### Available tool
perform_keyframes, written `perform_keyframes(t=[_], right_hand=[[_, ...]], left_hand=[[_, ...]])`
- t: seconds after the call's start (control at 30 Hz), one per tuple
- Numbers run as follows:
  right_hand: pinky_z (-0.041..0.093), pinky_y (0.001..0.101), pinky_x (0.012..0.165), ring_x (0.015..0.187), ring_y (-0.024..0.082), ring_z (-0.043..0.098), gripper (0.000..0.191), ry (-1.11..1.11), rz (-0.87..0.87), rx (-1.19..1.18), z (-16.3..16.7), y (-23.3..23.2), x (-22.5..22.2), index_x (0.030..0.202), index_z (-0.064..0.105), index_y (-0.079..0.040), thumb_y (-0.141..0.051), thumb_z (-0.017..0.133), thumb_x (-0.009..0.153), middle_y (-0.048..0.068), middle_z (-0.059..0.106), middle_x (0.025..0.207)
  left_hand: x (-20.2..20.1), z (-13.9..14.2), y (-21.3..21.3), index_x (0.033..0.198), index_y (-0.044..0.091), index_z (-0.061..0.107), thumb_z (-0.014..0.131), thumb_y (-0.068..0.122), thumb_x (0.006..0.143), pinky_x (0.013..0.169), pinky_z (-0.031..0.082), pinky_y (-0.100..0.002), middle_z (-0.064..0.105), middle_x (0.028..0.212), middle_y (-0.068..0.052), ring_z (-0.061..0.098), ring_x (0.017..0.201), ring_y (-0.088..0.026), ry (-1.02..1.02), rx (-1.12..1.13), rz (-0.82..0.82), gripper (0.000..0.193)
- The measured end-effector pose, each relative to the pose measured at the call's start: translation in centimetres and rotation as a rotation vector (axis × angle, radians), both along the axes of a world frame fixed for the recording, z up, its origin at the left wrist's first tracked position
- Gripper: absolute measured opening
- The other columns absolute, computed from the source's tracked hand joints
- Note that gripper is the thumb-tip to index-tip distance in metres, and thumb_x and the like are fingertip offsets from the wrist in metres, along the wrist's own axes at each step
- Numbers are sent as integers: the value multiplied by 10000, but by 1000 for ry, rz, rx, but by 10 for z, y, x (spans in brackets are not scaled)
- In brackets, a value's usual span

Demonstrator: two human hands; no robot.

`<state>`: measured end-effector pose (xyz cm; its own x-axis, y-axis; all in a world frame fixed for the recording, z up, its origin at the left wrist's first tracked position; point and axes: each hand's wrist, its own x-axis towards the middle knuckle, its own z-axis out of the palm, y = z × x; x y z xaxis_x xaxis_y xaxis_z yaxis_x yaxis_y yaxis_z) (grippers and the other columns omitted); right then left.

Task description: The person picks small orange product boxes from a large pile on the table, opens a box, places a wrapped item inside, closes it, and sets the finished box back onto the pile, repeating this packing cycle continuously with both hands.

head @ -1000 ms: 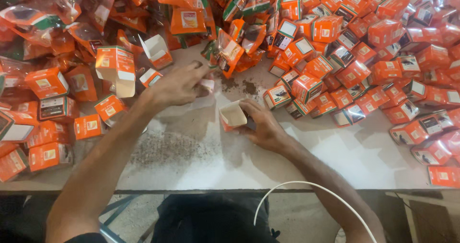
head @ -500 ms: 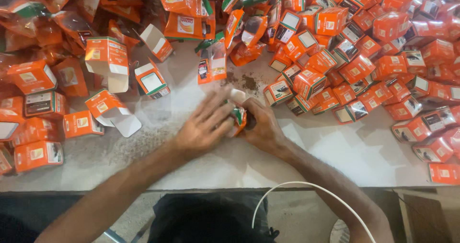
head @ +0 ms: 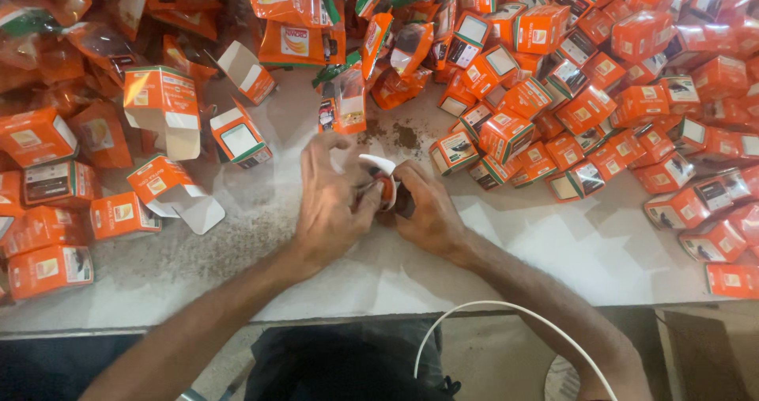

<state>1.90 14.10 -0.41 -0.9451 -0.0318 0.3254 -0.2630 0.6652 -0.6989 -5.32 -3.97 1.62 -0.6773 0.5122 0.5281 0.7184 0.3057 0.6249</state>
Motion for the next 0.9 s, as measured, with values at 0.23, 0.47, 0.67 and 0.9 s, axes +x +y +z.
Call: perform_keyframes(t=[0.23, 0.47, 0.67, 0.9], right_hand=[[537, 347, 667, 764, 220, 683, 630, -30, -70, -68, -9, -2, 6, 1235, 511, 16, -141, 905, 769, 100, 664, 977], [592, 380, 756, 852, 248, 729, 549, 125, 23, 72, -4, -9, 10, 1322, 589, -25, -66, 839, 835, 134, 676, 1229], [559, 452, 784, 947, 354, 677, 552, 131, 4, 263, 12, -15, 9, 1310, 621, -40, -104, 829, 803, 161, 634, 1205], [556, 447, 800, 956, 349, 684, 440, 127, -13, 191, 9, -15, 8, 1200, 617, -46, -123, 831, 823, 140, 642, 1203]], left_hand=[[-17, -14, 5, 1321, 67, 573, 697, 103, 874, 740, 572, -341, 750, 1051, -120, 737, 832, -225, -729, 29, -60, 466], [-23, -27, 5, 1192, 13, 645, 625, 38, 865, 761, 567, -372, 697, 1010, -136, 708, 862, -224, -576, 56, -120, 328], [-49, -31, -22, 1141, 19, 700, 592, 56, 912, 724, 554, -319, 671, 874, -83, 630, 775, -163, -1111, 310, -515, 256], [-57, -30, 5, 937, -15, 655, 718, -6, 865, 624, 505, -358, 696, 849, -77, 645, 732, -163, -1096, 64, -351, 96]])
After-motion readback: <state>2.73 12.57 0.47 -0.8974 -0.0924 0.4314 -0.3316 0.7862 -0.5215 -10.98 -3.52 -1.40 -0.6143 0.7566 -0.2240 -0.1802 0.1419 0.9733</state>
